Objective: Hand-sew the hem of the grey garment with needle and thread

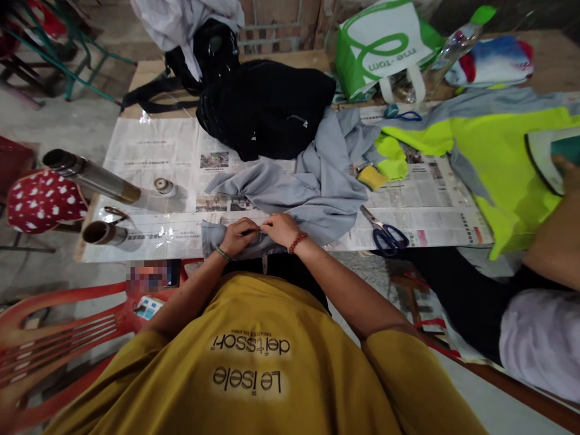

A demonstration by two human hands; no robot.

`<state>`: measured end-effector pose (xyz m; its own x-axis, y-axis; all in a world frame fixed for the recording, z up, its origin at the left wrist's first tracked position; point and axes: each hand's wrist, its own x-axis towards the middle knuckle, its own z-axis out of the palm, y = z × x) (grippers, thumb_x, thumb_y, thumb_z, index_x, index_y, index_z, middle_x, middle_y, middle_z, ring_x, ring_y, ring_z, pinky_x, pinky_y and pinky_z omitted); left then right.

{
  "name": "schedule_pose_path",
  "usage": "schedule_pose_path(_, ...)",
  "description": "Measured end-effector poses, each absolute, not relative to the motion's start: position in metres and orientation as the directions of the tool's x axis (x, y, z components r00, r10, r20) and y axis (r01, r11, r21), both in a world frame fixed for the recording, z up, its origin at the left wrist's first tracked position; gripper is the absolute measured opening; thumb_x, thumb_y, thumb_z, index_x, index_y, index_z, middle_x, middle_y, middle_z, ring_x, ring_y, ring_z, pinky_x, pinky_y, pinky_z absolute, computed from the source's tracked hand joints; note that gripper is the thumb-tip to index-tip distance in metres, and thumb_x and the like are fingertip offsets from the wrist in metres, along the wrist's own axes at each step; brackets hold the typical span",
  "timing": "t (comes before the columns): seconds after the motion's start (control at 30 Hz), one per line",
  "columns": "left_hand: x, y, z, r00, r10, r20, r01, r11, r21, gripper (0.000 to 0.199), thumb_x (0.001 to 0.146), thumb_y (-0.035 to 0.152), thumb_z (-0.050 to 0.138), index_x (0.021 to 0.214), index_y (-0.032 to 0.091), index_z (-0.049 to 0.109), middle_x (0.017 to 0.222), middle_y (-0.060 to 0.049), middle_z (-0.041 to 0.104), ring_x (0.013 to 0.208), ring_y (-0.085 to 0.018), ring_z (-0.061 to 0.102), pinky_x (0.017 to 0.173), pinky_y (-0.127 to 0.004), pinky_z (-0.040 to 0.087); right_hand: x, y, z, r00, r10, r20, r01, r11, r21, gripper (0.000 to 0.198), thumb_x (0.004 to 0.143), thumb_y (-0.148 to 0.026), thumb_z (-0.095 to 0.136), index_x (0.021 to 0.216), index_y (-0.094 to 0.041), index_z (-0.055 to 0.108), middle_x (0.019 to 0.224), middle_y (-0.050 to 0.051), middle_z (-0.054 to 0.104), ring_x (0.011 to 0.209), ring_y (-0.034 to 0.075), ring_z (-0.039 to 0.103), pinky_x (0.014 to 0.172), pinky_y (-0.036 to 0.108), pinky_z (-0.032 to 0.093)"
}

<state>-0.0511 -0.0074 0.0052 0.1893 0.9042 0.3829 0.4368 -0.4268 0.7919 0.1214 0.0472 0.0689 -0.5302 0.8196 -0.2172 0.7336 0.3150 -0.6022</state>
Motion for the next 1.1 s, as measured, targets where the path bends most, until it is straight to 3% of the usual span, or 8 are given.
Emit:
schedule_pose_path(0.13,-0.051,-0.007,0.005,0.182,0.903,0.389,0.431,-0.429,0.794,0.009,0.081,0.011,0.061,0.083,0.016,0.068,0.081,-0.004,0.067,0.076,-0.015,0.062,0.072,-0.029,0.053,0.117,0.043,0.067,-0.46,0.85,-0.255,0.697,0.168,-0.697,0.014,0.079,-0.018,0.061,0.08,-0.018,0.075,0.077,0.0,0.071,0.071,0.013,0.059,0.066,0.023,0.038)
schedule_pose_path(0.43,-0.048,-0.006,0.005,0.139,0.962,0.233,0.5,-0.272,0.823,0.01,0.083,0.024,0.062,0.081,0.018,0.069,0.081,-0.006,0.068,0.076,-0.018,0.061,0.075,-0.033,0.053,0.112,0.036,0.05,-0.302,0.944,-0.133,0.597,0.078,-0.798,0.009,0.079,-0.022,0.053,0.077,-0.018,0.061,0.076,0.001,0.067,0.074,0.014,0.058,0.075,0.026,0.044)
schedule_pose_path(0.57,-0.048,-0.007,0.007,0.161,0.968,0.194,0.49,-0.25,0.835,0.011,0.083,0.024,0.062,0.079,0.017,0.069,0.081,-0.007,0.068,0.076,-0.019,0.062,0.075,-0.034,0.053,0.108,0.046,0.037,-0.166,0.954,-0.249,0.434,-0.156,-0.887,0.006,0.077,-0.022,0.051,0.075,-0.018,0.056,0.068,-0.001,0.062,0.064,0.012,0.056,0.068,0.025,0.047)
schedule_pose_path(0.67,-0.047,-0.007,0.01,0.164,0.97,0.179,0.495,-0.238,0.835,0.007,0.08,0.018,0.062,0.08,0.018,0.07,0.081,-0.006,0.069,0.076,-0.019,0.062,0.075,-0.033,0.053,0.106,0.05,0.039,-0.175,0.923,-0.343,0.301,-0.281,-0.911,0.004,0.074,-0.02,0.052,0.074,-0.018,0.055,0.064,-0.002,0.06,0.057,0.01,0.054,0.061,0.023,0.046)
schedule_pose_path(0.93,-0.045,-0.008,0.017,0.201,0.972,0.125,0.536,-0.216,0.816,0.011,0.08,0.01,0.059,0.084,0.015,0.069,0.088,-0.006,0.069,0.08,-0.015,0.059,0.08,-0.029,0.048,0.111,0.038,0.056,-0.355,0.87,-0.343,0.351,-0.216,-0.911,0.009,0.066,-0.024,0.062,0.072,-0.017,0.061,0.068,-0.003,0.061,0.064,0.01,0.052,0.071,0.024,0.044)
schedule_pose_path(1.1,-0.046,-0.006,0.016,0.175,0.976,0.133,0.533,-0.207,0.821,0.007,0.081,0.014,0.061,0.08,0.015,0.068,0.084,-0.006,0.068,0.078,-0.015,0.058,0.076,-0.029,0.047,0.104,0.04,0.048,-0.254,0.92,-0.299,0.296,-0.221,-0.929,0.004,0.067,-0.021,0.056,0.068,-0.019,0.054,0.062,-0.004,0.057,0.062,0.01,0.052,0.068,0.024,0.044)
